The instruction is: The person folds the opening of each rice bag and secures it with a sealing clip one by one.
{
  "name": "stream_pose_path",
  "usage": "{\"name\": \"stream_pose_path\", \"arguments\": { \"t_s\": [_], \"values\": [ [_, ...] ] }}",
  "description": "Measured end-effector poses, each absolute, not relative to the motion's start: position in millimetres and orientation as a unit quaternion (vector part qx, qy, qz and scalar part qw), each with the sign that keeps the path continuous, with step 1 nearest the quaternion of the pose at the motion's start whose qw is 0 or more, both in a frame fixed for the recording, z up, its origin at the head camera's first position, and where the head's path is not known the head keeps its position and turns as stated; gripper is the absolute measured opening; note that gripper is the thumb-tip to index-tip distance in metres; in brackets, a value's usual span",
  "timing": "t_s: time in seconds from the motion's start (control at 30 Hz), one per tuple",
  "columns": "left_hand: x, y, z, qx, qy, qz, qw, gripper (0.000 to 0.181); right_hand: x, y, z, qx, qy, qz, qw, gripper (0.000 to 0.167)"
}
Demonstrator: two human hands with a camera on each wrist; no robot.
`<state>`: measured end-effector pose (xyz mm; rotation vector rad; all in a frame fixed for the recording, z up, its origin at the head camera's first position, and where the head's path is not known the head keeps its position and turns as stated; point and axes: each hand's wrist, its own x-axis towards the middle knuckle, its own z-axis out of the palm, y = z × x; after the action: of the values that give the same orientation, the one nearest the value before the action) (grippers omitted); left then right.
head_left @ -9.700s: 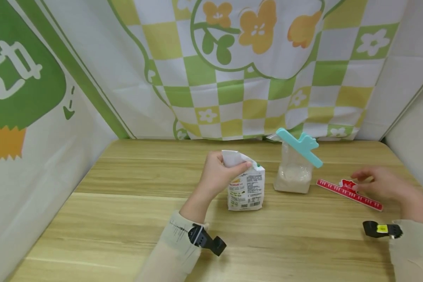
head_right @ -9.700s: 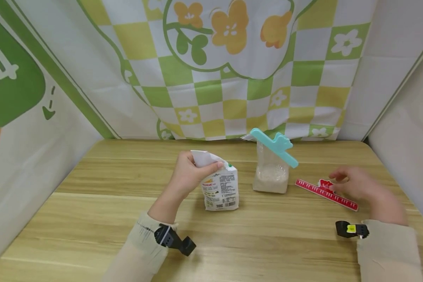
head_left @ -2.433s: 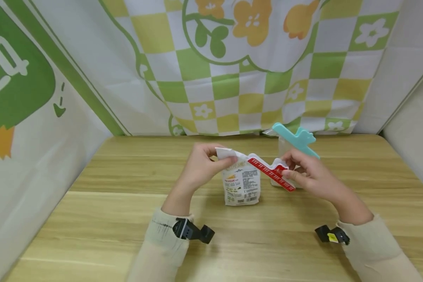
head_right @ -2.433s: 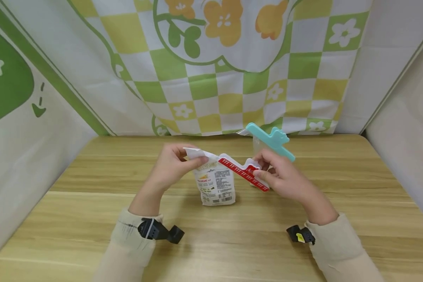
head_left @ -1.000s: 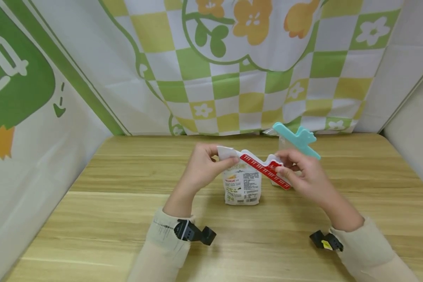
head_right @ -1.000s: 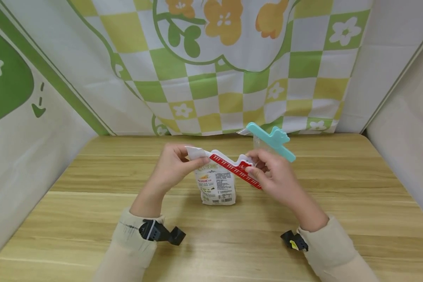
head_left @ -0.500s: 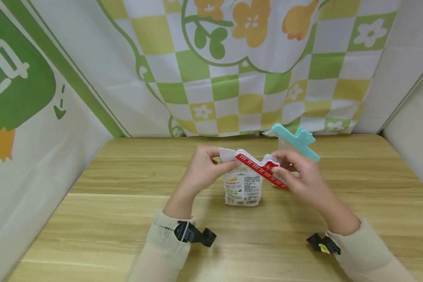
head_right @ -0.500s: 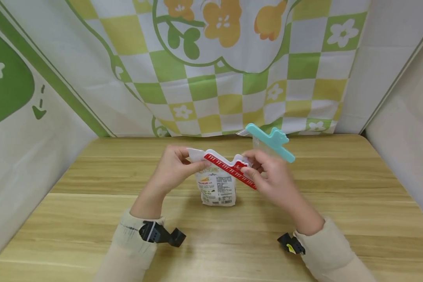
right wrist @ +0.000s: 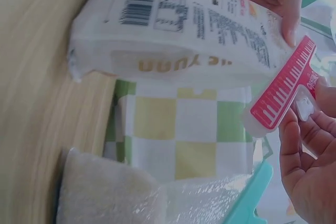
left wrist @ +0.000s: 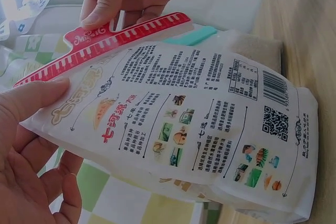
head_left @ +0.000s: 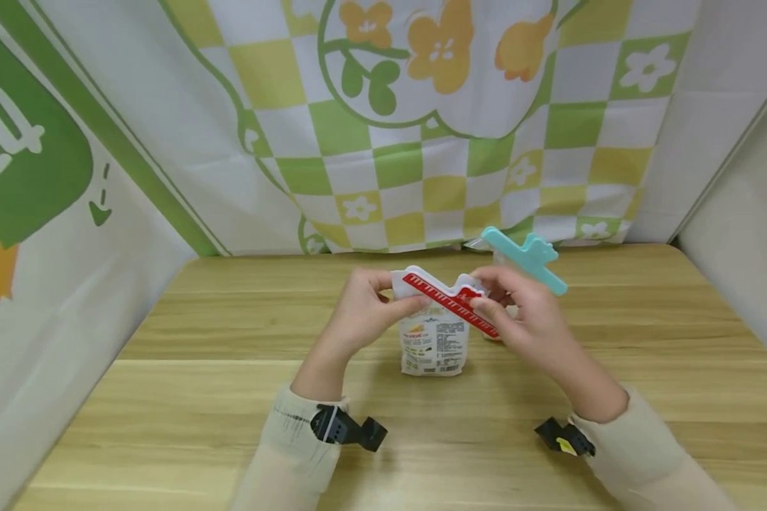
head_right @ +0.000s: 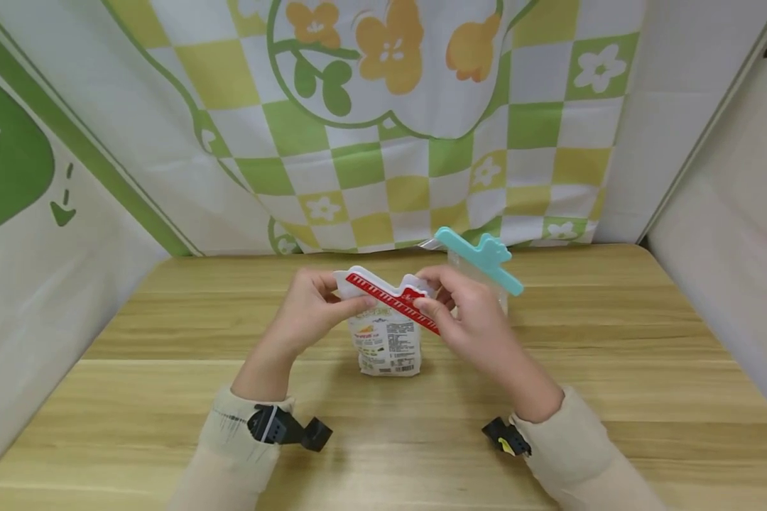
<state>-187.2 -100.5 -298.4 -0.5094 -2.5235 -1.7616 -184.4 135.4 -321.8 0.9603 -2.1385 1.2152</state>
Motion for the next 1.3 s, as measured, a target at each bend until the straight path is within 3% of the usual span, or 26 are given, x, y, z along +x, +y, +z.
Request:
{"name": "stream_pose_path", "arguments": {
  "t_s": [0.83, 1.3],
  "values": [
    [-182.7, -101.8, -304.2, -0.179, -0.808, -0.561, 0.025, 0.013, -178.3, 110.8, -305.4, 0.327, -0.801, 0.439, 0.24, 0.024],
    [-189.1, -104.4, -300.8, -0.196, -0.807, -0.556, 0.022, 0.014, -183.5, 116.1, -304.0, 0.327, -0.801, 0.468, 0.179, 0.03]
  ]
}}
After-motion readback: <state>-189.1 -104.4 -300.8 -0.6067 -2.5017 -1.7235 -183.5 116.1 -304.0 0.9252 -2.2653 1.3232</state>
